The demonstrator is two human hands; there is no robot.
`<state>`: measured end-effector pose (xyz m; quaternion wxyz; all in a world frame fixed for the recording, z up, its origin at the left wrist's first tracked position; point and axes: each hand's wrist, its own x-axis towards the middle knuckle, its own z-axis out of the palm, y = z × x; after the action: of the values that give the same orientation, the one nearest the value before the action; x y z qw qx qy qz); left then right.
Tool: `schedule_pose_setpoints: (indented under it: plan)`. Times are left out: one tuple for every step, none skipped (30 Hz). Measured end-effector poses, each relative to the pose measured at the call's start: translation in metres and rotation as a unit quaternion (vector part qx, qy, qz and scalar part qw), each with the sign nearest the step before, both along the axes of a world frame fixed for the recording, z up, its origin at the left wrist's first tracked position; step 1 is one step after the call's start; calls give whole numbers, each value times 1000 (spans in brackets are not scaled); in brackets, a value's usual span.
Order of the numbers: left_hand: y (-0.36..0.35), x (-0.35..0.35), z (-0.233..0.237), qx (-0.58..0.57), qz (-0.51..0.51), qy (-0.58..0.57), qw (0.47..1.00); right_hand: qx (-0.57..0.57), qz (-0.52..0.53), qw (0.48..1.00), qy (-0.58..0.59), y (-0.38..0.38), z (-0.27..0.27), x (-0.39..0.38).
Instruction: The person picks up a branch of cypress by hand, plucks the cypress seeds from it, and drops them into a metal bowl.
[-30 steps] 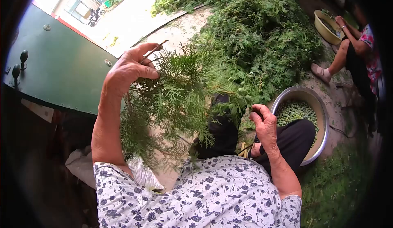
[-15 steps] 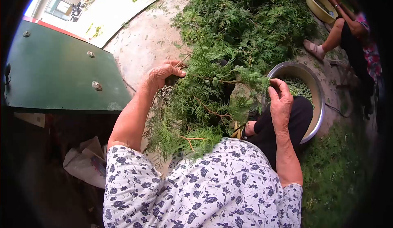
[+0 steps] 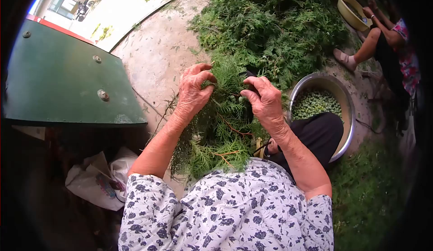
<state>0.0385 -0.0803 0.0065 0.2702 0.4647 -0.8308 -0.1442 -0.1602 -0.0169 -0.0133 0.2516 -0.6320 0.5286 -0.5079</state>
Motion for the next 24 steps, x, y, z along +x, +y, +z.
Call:
schedule_pose_setpoints:
  plan:
    - [3, -5, 2, 0, 0, 2, 1000, 11, 11, 1000, 16, -1, -4, 3]
    - [5, -7, 4, -29, -12, -22, 999, 20, 11, 998, 50, -3, -8, 6]
    - [6, -9, 6, -60, -23, -45, 997, 20, 12, 998, 52, -2, -10, 6]
    - [8, -11, 9, -85, -30, -55, 994, 5, 4, 999, 53, -2, -12, 6]
    - [11, -12, 13, -85, -28, -54, 995, -10, -5, 999, 52, 0, -14, 7]
    - [14, -13, 17, -134, -18, -69, 988, 39, 0, 999, 25, 5, -9, 8]
    - [17, -15, 20, -183, -10, -83, 980, 41, 0, 999, 26, 6, -11, 8]
    - [20, -17, 22, -161, -45, -88, 982, 39, 4, 999, 32, 7, -12, 9]
    - [21, -19, 17, -158, -46, -85, 983, 37, 9, 999, 40, 9, -14, 9]
    - [22, -21, 10, -129, -59, -84, 986, 37, 5, 999, 38, 7, -18, 9]
    - [22, -22, 6, -100, -73, -83, 989, 37, 5, 999, 38, 6, -19, 10]
    - [21, -23, 5, -101, -75, -95, 987, 34, -10, 999, -5, 5, -19, 11]
    - [21, -23, 4, -100, -75, -95, 988, 31, -25, 998, -47, 5, -20, 11]
    - [20, -23, 1, -90, -83, -119, 985, 33, -26, 998, -46, 6, -21, 9]
    - [20, -21, -2, -80, -90, -143, 982, 39, -19, 997, -63, 6, -23, 7]
    - [18, -19, -6, -79, -89, -143, 982, 45, -11, 996, -80, 7, -23, 6]
    - [14, -17, -10, -56, -89, -147, 984, 45, -9, 996, -81, 8, -21, 5]
    - [13, -16, -12, -34, -90, -149, 984, 102, -1, 987, -120, 11, -17, 4]
    - [13, -17, -14, -33, -90, -149, 984, 159, 6, 975, -158, 12, -15, 2]
    - [15, -19, -14, -48, -90, -141, 985, 179, 18, 963, -199, 13, -17, 0]
    - [16, -21, -14, -61, -91, -133, 985, 180, 17, 963, -198, 13, -18, -2]
    - [16, -22, -14, -61, -91, -132, 985, 216, 26, 935, -280, 13, -19, -4]
    - [16, -24, -13, -56, -100, -132, 985, 250, 35, 898, -360, 13, -20, -5]
    - [16, -24, -13, -51, -108, -130, 984, 256, 45, 886, -385, 13, -22, -5]
